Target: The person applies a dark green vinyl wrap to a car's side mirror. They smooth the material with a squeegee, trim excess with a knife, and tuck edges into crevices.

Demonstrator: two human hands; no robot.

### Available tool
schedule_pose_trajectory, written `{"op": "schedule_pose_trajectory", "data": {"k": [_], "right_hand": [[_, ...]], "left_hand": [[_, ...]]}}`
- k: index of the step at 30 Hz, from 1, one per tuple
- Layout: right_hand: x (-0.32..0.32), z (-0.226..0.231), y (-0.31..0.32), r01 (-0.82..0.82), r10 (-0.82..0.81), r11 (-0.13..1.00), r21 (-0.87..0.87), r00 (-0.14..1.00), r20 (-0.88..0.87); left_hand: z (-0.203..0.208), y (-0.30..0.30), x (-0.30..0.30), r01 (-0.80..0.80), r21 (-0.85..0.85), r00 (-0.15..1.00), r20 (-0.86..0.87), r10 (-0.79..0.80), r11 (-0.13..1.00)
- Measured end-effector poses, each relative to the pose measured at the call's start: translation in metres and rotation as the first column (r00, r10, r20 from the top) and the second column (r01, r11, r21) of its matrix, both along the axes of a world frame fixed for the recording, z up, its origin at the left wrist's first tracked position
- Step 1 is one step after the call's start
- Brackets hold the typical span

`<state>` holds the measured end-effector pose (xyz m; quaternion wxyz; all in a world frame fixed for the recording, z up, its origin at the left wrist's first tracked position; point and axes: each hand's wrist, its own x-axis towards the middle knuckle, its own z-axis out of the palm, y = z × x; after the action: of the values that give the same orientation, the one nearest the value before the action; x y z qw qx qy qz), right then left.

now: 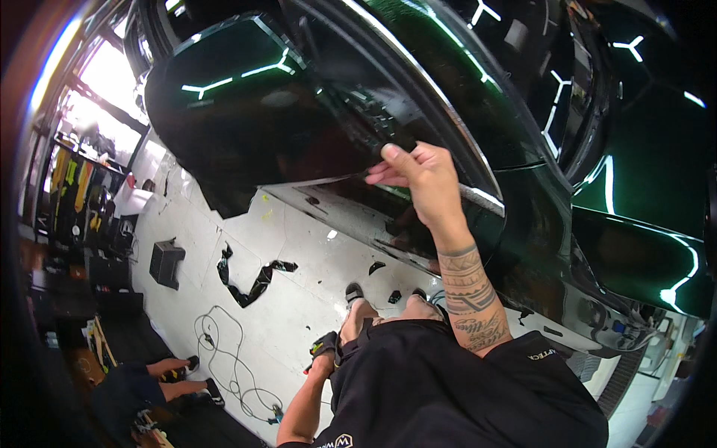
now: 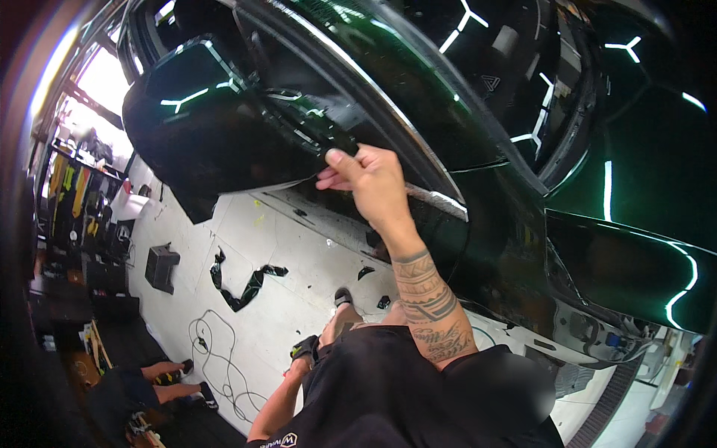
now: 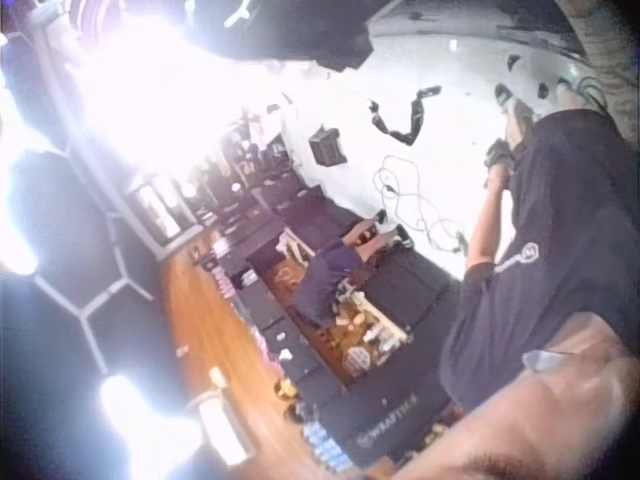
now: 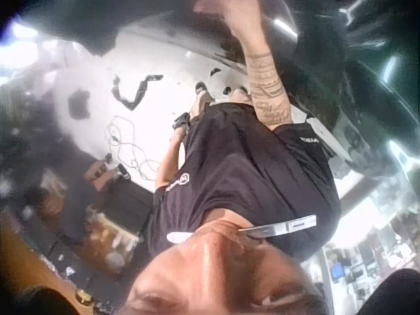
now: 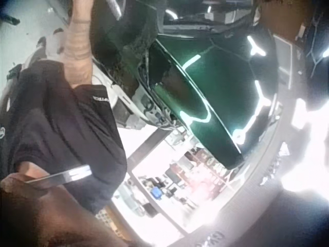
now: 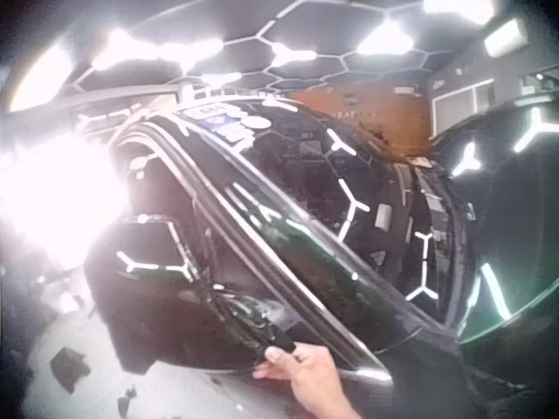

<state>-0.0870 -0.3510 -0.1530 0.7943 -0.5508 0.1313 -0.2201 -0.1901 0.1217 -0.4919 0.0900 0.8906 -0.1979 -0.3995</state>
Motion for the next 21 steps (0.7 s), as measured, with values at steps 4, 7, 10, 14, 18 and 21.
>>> {"op": "schedule_pose_trajectory", "data": {"k": [4, 7, 10, 14, 18, 21], "right_hand": [[-0.001, 0.003, 0.012, 0.156, -0.157, 0.988, 0.023, 0.987, 0.033], [0.002, 0.002, 0.023, 0.208, -0.209, 0.978, 0.014, 0.976, 0.069], [0.000, -0.001, 0.021, 0.210, -0.216, 0.975, 0.076, 0.973, 0.085], [-0.007, -0.008, 0.033, 0.168, -0.185, 0.979, 0.115, 0.971, 0.154], [-0.044, -0.043, 0.056, 0.217, -0.224, 0.973, 0.074, 0.968, 0.111], [-0.068, -0.069, 0.072, 0.225, -0.224, 0.970, 0.096, 0.974, -0.021]], "left_hand": [[-0.008, 0.049, -0.003, 0.343, -0.318, 0.863, 0.477, -0.164, 0.884], [-0.014, 0.049, 0.032, 0.270, -0.342, 0.952, 0.235, -0.197, 0.900], [0.017, 0.027, 0.067, 0.356, -0.320, 0.934, 0.120, -0.335, 0.878], [0.006, 0.030, 0.098, 0.295, -0.352, 0.952, 0.032, -0.303, 0.888], [-0.012, 0.035, 0.114, 0.371, -0.459, 0.915, 0.031, -0.403, 0.807], [-0.015, 0.036, 0.124, 0.499, -0.382, 0.838, -0.017, -0.546, 0.778]]}}
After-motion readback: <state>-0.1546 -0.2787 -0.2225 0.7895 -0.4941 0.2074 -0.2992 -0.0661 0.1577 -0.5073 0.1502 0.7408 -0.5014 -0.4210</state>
